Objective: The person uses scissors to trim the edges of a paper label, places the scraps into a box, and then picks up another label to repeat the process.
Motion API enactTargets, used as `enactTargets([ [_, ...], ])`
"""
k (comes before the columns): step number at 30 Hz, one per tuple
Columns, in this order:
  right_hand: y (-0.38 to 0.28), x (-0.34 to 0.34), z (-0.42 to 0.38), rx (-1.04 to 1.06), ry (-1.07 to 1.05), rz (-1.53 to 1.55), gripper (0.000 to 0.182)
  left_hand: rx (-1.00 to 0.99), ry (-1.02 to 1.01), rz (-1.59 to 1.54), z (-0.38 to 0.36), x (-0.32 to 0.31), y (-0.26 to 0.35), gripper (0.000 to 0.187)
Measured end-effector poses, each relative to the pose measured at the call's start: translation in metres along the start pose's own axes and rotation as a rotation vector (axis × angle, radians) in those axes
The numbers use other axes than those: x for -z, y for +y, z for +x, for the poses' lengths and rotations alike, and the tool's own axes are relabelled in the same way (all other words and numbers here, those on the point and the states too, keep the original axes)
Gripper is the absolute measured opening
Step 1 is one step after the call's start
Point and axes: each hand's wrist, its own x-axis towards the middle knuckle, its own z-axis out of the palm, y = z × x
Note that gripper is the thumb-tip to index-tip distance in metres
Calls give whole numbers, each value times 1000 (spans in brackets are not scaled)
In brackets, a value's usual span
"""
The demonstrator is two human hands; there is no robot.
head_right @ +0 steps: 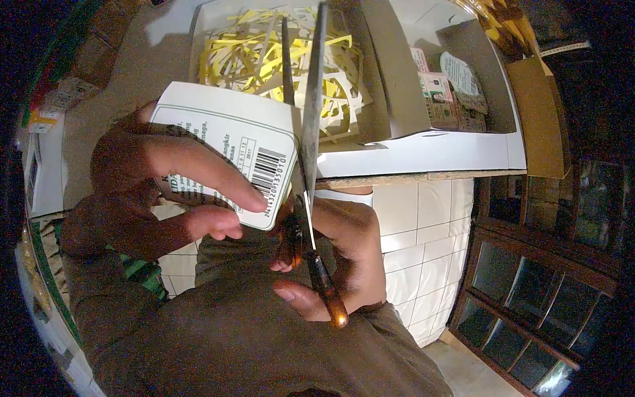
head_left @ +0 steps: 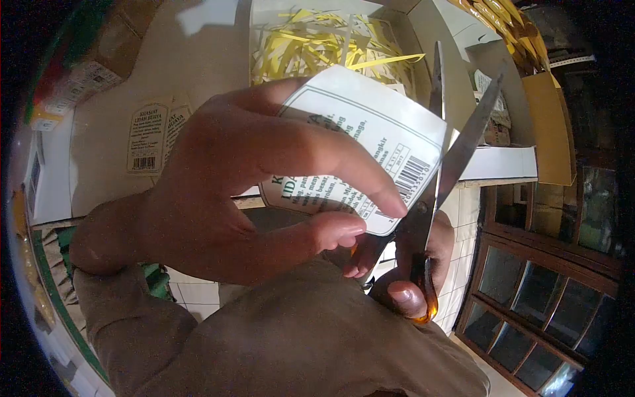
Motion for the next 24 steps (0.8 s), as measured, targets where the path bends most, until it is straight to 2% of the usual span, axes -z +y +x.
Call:
enactTargets([
  [2,0,0,1,-18,46,36,40,-22,-6,70,0,1,1,20],
  [4,2,4,3,39,-28,-44,40,1,-6,57,-1,1,0,20],
  [13,-3,5,7,90,-57,-67,39,6,-38,97,1,4,3,20],
  [19,-7,6,6,2,-58,-41,38,-24,-33,80,1,5,0,18],
  [24,-8,11,7,30,-88,-64,37,-34,4,47,3,5,-3,17],
])
